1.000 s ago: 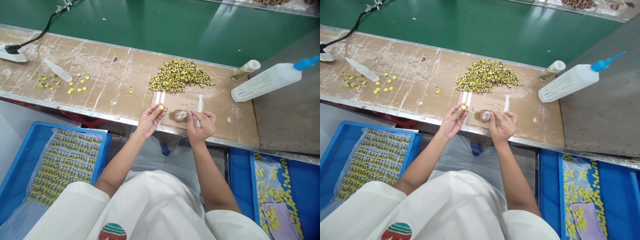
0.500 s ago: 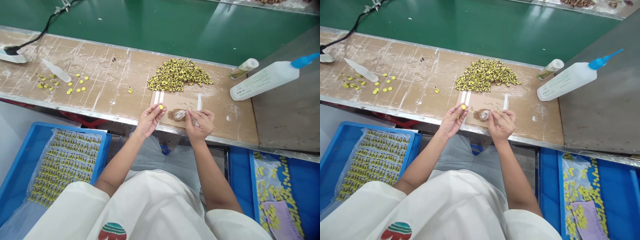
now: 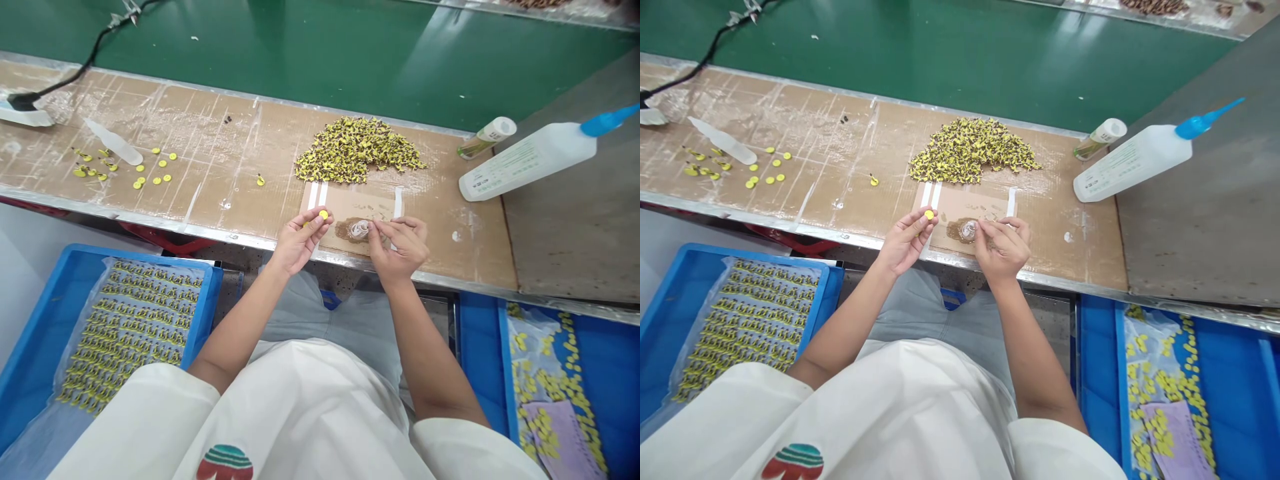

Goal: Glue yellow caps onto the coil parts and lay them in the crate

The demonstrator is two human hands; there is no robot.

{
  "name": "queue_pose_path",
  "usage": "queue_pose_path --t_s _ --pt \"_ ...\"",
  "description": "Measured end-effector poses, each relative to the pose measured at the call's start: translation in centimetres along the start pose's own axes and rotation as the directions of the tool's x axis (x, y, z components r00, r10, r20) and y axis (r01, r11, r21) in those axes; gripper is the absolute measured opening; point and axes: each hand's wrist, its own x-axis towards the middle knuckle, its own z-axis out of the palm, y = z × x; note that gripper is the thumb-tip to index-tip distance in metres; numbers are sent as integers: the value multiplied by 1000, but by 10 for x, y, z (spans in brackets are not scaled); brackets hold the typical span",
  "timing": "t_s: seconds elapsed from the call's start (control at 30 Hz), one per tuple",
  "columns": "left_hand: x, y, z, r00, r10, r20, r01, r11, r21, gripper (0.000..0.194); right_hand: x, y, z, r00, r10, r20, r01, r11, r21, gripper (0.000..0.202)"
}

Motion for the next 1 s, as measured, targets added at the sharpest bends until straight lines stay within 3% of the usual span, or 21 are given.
queue_pose_path --t_s 0.13,0.27,0.4,0.47,0.57,0.73,1.0 --pt "0 0 1 999 -27 -25 27 1000 -11 22 0 0 -1 1000 2 13 -2 1000 18 12" --pt "0 0 0 1000 0 15 0 1000 -1 21 2 -3 -1 998 2 -58 2 997 73 10" --pt "-5 1 2 999 -1 43 2 1000 -16 20 8 -19 -8 966 218 -139 -184 957 223 14" --pt "-9 1 5 997 -10 71 10 1000 -2 19 12 -32 -14 930 341 -140 -268 887 377 16" --pt "-18 1 13 996 -37 82 35 999 25 18 17 -52 -23 899 422 -116 -288 770 569 16" --pt "-34 2 28 989 -76 125 72 997 37 20 21 -80 -32 914 396 -87 -239 698 675 13" --pt "-45 3 36 987 -73 145 64 995 70 21 19 -90 -35 933 358 -37 -260 741 619 12"
